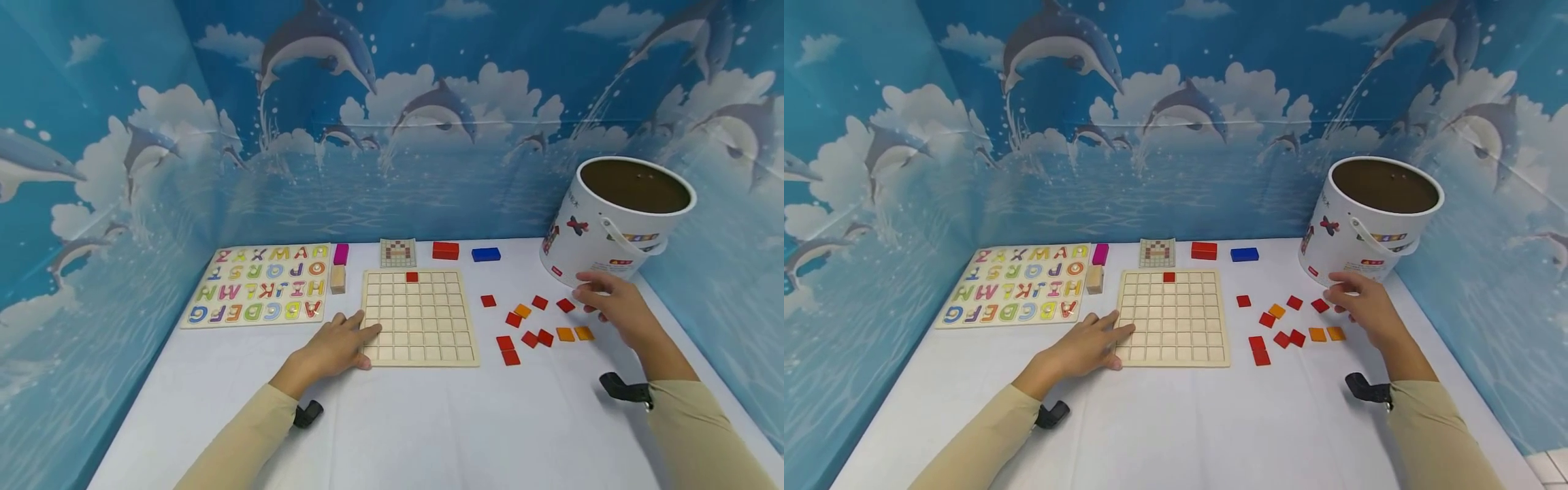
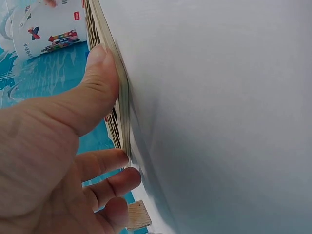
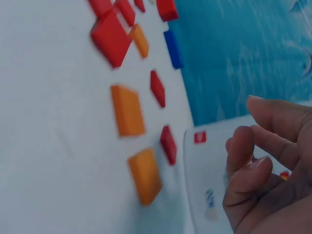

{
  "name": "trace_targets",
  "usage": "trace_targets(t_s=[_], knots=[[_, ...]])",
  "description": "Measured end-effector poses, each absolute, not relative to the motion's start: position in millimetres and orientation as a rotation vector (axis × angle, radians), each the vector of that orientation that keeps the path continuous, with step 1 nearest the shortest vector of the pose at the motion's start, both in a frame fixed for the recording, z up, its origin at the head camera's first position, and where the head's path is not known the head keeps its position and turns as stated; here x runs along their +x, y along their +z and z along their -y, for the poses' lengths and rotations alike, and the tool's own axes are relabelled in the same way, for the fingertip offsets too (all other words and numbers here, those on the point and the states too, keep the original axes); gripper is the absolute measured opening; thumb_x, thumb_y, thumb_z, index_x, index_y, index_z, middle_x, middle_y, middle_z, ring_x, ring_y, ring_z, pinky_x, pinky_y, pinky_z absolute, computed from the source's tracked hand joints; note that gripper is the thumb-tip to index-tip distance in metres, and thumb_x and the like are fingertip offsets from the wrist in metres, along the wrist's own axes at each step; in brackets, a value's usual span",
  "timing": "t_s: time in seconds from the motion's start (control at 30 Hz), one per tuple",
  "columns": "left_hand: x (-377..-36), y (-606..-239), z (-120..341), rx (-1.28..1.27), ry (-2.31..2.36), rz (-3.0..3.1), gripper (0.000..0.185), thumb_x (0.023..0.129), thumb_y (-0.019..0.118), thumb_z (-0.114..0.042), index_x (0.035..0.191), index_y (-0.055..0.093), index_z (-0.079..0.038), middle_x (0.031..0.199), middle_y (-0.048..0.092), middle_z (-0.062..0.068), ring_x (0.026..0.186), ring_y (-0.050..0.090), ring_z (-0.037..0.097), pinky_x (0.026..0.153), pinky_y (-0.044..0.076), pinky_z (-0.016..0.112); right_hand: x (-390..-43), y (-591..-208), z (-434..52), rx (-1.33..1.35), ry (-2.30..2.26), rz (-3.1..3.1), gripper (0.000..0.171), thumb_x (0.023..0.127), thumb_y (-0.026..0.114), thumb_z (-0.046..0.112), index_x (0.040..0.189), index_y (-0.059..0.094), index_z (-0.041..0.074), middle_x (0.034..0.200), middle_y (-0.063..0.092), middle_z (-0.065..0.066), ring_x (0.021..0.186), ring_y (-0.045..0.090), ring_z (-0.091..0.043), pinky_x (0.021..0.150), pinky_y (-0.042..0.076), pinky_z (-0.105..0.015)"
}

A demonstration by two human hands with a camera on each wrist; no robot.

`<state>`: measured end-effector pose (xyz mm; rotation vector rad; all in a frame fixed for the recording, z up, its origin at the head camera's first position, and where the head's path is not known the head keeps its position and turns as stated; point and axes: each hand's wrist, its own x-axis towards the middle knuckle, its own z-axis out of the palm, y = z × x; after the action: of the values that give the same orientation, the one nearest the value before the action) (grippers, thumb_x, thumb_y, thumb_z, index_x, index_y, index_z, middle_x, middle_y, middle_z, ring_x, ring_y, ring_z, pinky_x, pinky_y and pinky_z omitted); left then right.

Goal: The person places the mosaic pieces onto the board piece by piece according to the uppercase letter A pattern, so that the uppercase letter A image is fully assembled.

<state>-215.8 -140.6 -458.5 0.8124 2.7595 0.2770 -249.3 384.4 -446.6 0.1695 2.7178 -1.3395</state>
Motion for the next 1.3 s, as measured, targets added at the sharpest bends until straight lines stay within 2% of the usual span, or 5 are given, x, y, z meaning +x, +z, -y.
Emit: trace_targets(t_s=[0.33,0.53,0.7,0.97,1.3], knots=[[-216.1,-461.5,141.6,0.819,0.308,-2.753,0.072,0.091,0.071,-0.044,0.155,0.046,-0.024,0.164,0.031,0.021,0.126,0.045,0.035,0.099,0.042,0.05,-261.3,-478.0,-397.5,0.224,-1.188,-2.638,0.077,0.098,0.068,0.041,0.155,0.036,0.0,0.12,0.052,-0.022,0.099,0.053,-0.031,0.072,0.049,-0.03],[-215.5,-461.4,141.6,0.817,0.316,-2.76,0.071,0.091,0.071,-0.043,0.155,0.047,-0.024,0.163,0.031,0.022,0.128,0.045,0.037,0.099,0.042,0.052,-264.0,-475.5,-389.3,0.192,-1.096,-2.678,0.072,0.095,0.073,0.034,0.148,0.045,-0.005,0.127,0.049,-0.029,0.105,0.05,-0.035,0.074,0.05,-0.029],[-215.6,-461.7,142.0,0.823,0.322,-2.757,0.071,0.091,0.071,-0.043,0.155,0.047,-0.023,0.163,0.031,0.022,0.126,0.045,0.036,0.099,0.042,0.051,-265.3,-476.8,-386.9,0.224,-1.034,-2.699,0.062,0.094,0.074,0.027,0.142,0.052,-0.005,0.125,0.051,-0.029,0.105,0.051,-0.036,0.074,0.051,-0.028],[-216.5,-463.1,141.9,0.815,0.313,-2.756,0.072,0.091,0.07,-0.044,0.156,0.046,-0.024,0.164,0.03,0.021,0.127,0.044,0.035,0.1,0.042,0.05,-264.9,-479.4,-386.1,0.238,-1.004,-2.722,0.061,0.093,0.076,0.029,0.139,0.053,-0.002,0.125,0.052,-0.027,0.103,0.053,-0.035,0.075,0.053,-0.028],[-216.4,-466.3,142.7,0.816,0.321,-2.76,0.071,0.091,0.07,-0.044,0.155,0.046,-0.023,0.164,0.03,0.021,0.126,0.044,0.034,0.1,0.042,0.049,-261.8,-479.3,-385.3,0.189,-0.967,-2.757,0.06,0.092,0.077,0.034,0.136,0.052,0.002,0.113,0.055,-0.024,0.091,0.057,-0.029,0.072,0.055,-0.031]])
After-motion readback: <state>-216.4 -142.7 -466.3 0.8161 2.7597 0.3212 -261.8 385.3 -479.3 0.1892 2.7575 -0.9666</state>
